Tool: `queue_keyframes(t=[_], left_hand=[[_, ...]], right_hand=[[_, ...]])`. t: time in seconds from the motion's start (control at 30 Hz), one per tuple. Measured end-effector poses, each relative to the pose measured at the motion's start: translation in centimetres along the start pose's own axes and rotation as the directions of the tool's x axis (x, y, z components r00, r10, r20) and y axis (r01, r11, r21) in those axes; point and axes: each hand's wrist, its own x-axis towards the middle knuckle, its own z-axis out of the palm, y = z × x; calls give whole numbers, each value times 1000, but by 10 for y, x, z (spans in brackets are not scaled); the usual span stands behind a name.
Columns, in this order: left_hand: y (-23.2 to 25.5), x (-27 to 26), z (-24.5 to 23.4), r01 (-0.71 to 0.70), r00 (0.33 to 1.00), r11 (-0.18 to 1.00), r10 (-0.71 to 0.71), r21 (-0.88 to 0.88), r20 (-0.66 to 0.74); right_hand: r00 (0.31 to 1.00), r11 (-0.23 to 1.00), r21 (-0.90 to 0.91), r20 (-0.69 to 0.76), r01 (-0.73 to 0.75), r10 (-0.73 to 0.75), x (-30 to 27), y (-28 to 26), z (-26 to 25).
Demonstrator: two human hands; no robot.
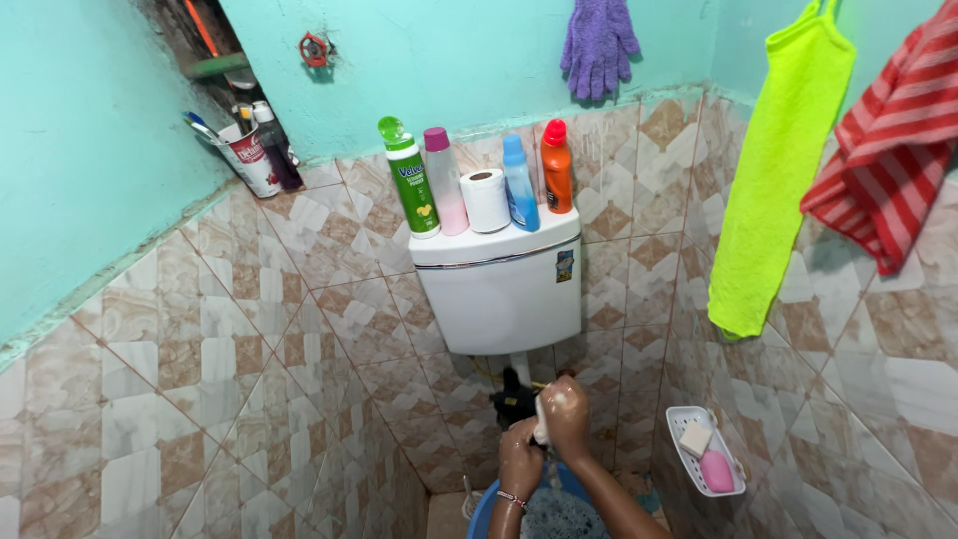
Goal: The person washes black shoes by hand in a blue bucket filled with soapy water, using a red scrub brush and a white cloth.
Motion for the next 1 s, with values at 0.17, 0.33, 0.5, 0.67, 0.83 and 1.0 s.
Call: queue_keyframes(t=[0.17,0.33,0.5,0.67,0.83,1.0], left_hand=[[4,-7,-21,365,931,918,-357,-154,81],[-29,-22,-10,475,857,606,-483,-639,180],[-8,-13,-37,269,956,758,-135,-594,260],[82,7,-58,389,751,800,-563,457,345],[67,-6,-45,491,868,848,-497,199,-27],[48,-15,-39,541,833,773,-547,332,-84]], right_hand=[[695,638,338,70,-692,716,12,65,-22],[352,-160,677,551,-718,757,5,43,-31],[432,-148,688,592,-711,680,1,4,-18],[510,117,655,451,-747,732,-19,30,-8],[533,292,499,454,-816,714,-20,67,-25],[669,531,549,72,-646,739,16,20,-45]])
